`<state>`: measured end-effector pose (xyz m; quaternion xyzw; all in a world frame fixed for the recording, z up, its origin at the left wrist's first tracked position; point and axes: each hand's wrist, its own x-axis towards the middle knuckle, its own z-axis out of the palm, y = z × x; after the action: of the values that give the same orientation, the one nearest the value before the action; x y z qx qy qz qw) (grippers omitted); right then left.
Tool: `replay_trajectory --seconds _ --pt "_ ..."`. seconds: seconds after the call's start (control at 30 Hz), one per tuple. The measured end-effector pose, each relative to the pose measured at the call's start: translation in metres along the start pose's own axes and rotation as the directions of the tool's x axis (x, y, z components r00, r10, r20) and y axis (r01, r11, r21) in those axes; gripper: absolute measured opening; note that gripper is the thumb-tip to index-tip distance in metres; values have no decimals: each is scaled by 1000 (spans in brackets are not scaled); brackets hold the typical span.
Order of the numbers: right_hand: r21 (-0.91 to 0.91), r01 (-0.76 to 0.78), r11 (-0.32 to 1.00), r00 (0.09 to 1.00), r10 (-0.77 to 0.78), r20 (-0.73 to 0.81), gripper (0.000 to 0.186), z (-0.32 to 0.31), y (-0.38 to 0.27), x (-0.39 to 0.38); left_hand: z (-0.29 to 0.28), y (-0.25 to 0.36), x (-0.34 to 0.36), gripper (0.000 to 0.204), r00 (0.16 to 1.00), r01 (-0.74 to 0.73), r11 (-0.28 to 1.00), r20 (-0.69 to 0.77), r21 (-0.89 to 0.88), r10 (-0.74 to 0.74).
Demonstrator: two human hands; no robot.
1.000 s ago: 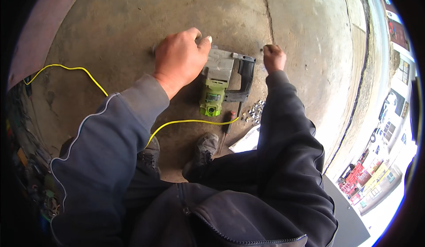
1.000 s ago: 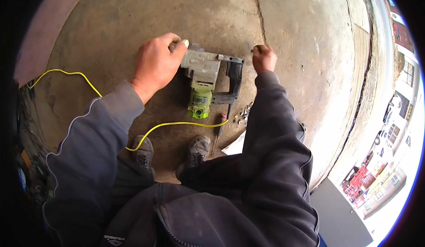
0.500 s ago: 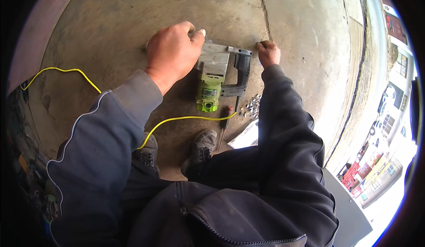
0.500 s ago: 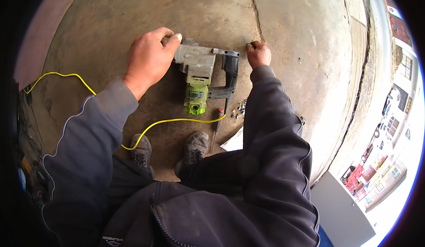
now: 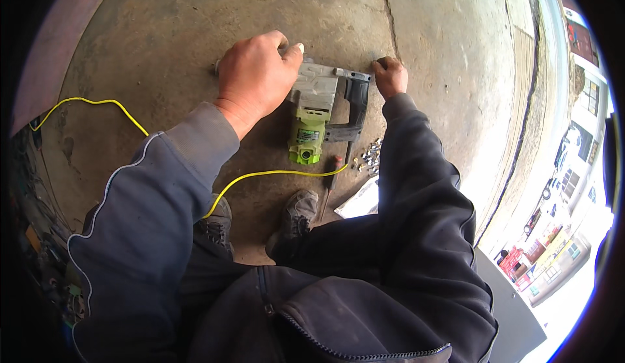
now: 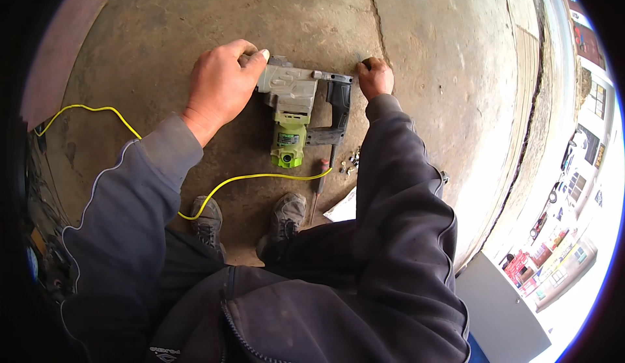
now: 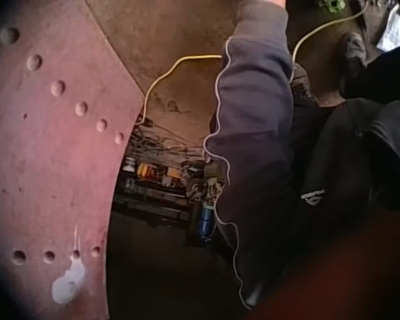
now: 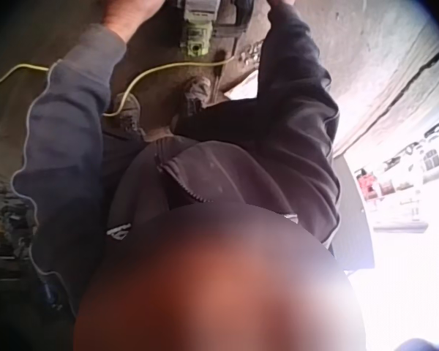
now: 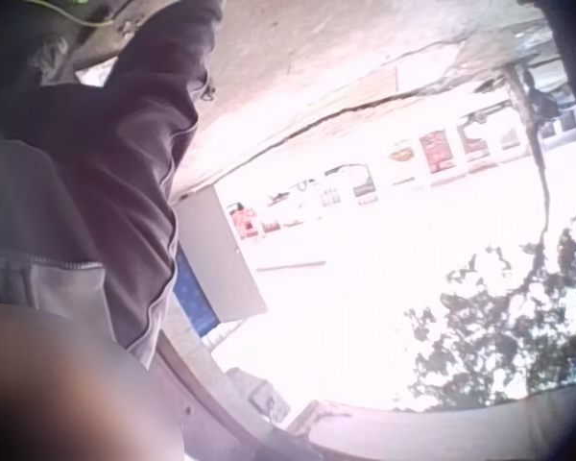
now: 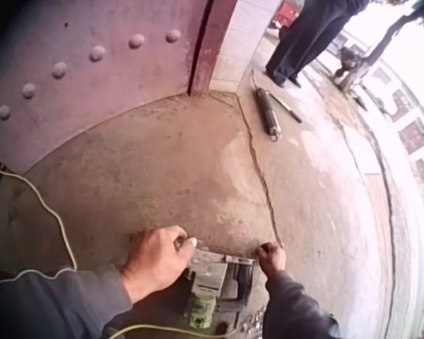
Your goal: The person sits on the ground and uses a screwdriver to remove and reinsert screws into a green and gray power tool. They handle small metal parts and a yellow power cord while adjusting components of the tool.
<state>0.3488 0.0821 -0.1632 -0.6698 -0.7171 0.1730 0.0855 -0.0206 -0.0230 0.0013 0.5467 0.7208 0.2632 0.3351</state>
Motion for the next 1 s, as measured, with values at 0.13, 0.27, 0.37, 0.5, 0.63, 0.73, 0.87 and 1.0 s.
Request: replay_trajectory --seconds 0.13,0.27,0.37,0.5,0.63,0.73,0.87,1.0 --pt "-125 75 989 985 -94 -147 23 9 -10 11 2 -2 0 36 1000 -17 1000 -21 18 17" --pt "-256 208 944 966 -239 -98 21 10 -16 8 5 -2 0 36 997 -29 999 -65 33 31" --pt "-308 266 914 949 -303 -82 21 11 -13 9 4 -1 1 37 999 -23 999 -43 36 25" --pt "-324 309 894 939 -342 -48 21 9 -14 10 7 -5 1 36 997 -44 998 -67 46 47" --pt "-318 330 889 930 -363 -49 19 7 -10 11 8 -6 3 35 997 -46 998 -60 38 48" --pt "-308 359 881 919 -391 -49 18 5 -11 12 7 -6 3 35 998 -43 998 -54 46 45" --pt "-341 424 839 891 -454 -8 18 4 -3 15 0 2 2 39 1000 6 1000 -3 -22 -6" --pt "-353 423 835 886 -462 -33 18 3 6 6 4 -1 1 37 999 -23 1000 -29 18 24"
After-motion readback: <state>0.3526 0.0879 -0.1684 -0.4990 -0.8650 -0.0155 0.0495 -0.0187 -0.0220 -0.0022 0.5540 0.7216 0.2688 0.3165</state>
